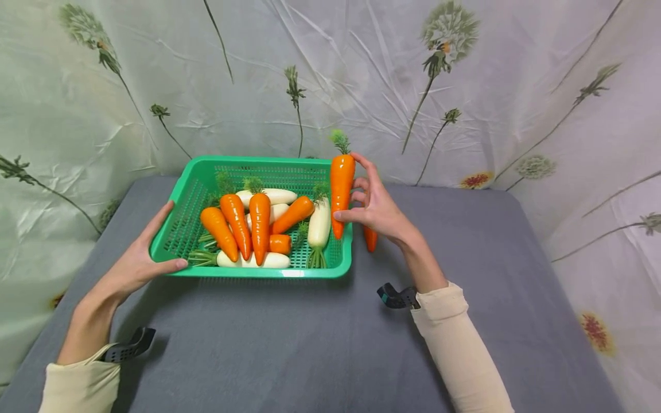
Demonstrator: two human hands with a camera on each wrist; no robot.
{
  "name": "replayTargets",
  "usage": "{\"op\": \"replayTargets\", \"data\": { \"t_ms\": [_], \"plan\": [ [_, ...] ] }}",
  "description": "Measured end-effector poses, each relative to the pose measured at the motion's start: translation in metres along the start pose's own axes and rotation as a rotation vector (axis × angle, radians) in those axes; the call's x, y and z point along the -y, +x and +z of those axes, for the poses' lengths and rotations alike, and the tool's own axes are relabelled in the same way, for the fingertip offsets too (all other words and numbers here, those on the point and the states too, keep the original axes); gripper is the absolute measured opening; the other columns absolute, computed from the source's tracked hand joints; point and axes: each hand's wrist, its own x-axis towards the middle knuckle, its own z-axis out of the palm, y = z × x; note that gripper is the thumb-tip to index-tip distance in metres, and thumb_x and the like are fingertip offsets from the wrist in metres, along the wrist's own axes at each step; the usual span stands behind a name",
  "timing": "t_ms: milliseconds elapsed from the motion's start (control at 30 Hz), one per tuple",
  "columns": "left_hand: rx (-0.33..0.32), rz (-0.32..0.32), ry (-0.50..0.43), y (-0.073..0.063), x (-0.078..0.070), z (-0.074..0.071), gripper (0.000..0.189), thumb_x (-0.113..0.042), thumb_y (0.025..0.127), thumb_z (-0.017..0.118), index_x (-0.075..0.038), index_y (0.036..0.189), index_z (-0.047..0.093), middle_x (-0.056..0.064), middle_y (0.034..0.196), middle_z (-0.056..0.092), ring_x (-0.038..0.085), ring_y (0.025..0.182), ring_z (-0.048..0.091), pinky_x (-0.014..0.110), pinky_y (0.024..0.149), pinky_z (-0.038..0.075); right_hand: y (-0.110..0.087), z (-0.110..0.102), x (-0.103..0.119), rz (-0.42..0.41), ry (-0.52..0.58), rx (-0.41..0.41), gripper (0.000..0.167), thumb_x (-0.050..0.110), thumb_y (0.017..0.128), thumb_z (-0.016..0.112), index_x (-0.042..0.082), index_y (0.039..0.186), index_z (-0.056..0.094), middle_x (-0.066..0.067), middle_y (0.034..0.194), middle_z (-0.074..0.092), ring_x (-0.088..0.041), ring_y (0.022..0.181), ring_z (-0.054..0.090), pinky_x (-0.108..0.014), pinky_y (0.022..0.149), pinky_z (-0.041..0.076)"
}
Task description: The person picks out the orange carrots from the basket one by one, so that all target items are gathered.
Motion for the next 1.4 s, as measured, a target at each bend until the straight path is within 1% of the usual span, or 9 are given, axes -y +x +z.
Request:
{"op": "replayTargets", "data": {
  "t_ms": [67, 133, 233, 533, 733, 933, 1133, 1233, 1400],
  "plan": [
    [-0.001, 0.005, -0.004, -0.001, 0.002, 0.000, 0.122, -0.017, 0.086, 0.084, -0.050, 0.164, -0.004, 0.009, 0.177, 0.004, 0.038, 0.149, 0.025, 0.032, 0.112, 0.032, -0.002, -0.003, -0.001, 0.004, -0.011, -0.004, 0.110, -0.008, 0.086, 0.071, 0.032, 0.165, 0.006, -0.013, 0.134, 0.049, -0.020, 0.108, 0.067, -0.034, 0.086, 0.059],
    [-0.005, 0.013, 0.000, -0.002, 0.003, -0.001, 0.122, -0.016, 0.086, 0.084, -0.050, 0.164, -0.003, 0.010, 0.177, 0.005, 0.037, 0.146, 0.028, 0.018, 0.102, 0.032, -0.003, -0.006, -0.001, 0.004, -0.013, -0.009, 0.109, -0.007, 0.087, 0.070, 0.030, 0.166, 0.006, -0.013, 0.133, 0.050, -0.020, 0.109, 0.067, -0.034, 0.087, 0.059],
    [-0.008, 0.027, 0.004, -0.003, 0.005, -0.001, 0.122, -0.015, 0.086, 0.084, -0.048, 0.165, -0.003, 0.011, 0.177, 0.005, 0.038, 0.145, 0.029, 0.010, 0.095, 0.030, -0.006, -0.011, -0.003, 0.002, -0.015, -0.015, 0.109, -0.007, 0.088, 0.071, 0.029, 0.166, 0.004, -0.010, 0.132, 0.051, -0.019, 0.111, 0.066, -0.033, 0.088, 0.059],
    [-0.001, 0.006, 0.026, 0.000, 0.002, 0.000, 0.122, -0.019, 0.086, 0.084, -0.051, 0.163, -0.004, 0.010, 0.176, 0.009, 0.037, 0.146, 0.029, 0.026, 0.103, 0.031, -0.017, -0.025, -0.011, 0.017, -0.047, -0.044, 0.110, -0.010, 0.088, 0.070, 0.030, 0.166, 0.004, -0.009, 0.132, 0.050, -0.014, 0.110, 0.067, -0.029, 0.086, 0.058],
    [-0.002, 0.011, 0.010, 0.002, 0.000, 0.000, 0.121, -0.018, 0.086, 0.084, -0.051, 0.163, -0.004, 0.008, 0.177, 0.007, 0.036, 0.147, 0.028, 0.024, 0.103, 0.031, -0.021, -0.034, -0.017, 0.015, -0.015, -0.058, 0.111, -0.015, 0.087, 0.069, 0.028, 0.166, 0.005, -0.010, 0.129, 0.050, -0.012, 0.106, 0.068, -0.028, 0.082, 0.060],
    [-0.003, -0.005, 0.008, 0.000, 0.000, 0.000, 0.122, -0.018, 0.086, 0.084, -0.051, 0.163, -0.004, 0.007, 0.177, 0.006, 0.036, 0.150, 0.024, 0.039, 0.113, 0.029, -0.029, -0.040, -0.026, 0.045, -0.031, -0.077, 0.111, -0.014, 0.087, 0.070, 0.027, 0.166, 0.004, -0.007, 0.130, 0.050, -0.010, 0.104, 0.068, -0.027, 0.081, 0.060],
    [-0.010, 0.014, 0.000, 0.000, 0.000, 0.000, 0.121, -0.016, 0.085, 0.084, -0.050, 0.164, -0.002, 0.009, 0.177, 0.008, 0.036, 0.149, 0.026, 0.021, 0.106, 0.029, -0.037, -0.048, -0.038, 0.064, -0.049, -0.101, 0.110, -0.013, 0.088, 0.070, 0.025, 0.167, 0.003, -0.006, 0.123, 0.053, -0.009, 0.102, 0.068, -0.026, 0.081, 0.059],
    [-0.013, 0.020, -0.006, 0.000, 0.000, 0.000, 0.122, -0.015, 0.085, 0.084, -0.049, 0.164, -0.002, 0.009, 0.177, 0.008, 0.036, 0.149, 0.025, 0.022, 0.107, 0.028, -0.041, -0.053, -0.043, 0.070, -0.067, -0.113, 0.110, -0.013, 0.088, 0.071, 0.022, 0.167, 0.002, -0.004, 0.121, 0.055, -0.007, 0.098, 0.067, -0.025, 0.079, 0.057],
    [-0.003, 0.004, -0.021, 0.001, 0.002, 0.000, 0.123, -0.016, 0.085, 0.084, -0.050, 0.164, -0.003, 0.008, 0.177, 0.004, 0.038, 0.152, 0.020, 0.054, 0.120, 0.023, -0.047, -0.059, -0.052, 0.093, -0.066, -0.119, 0.111, -0.015, 0.087, 0.071, 0.020, 0.167, 0.001, -0.003, 0.121, 0.054, -0.006, 0.097, 0.067, -0.025, 0.077, 0.058]
  ]
}}
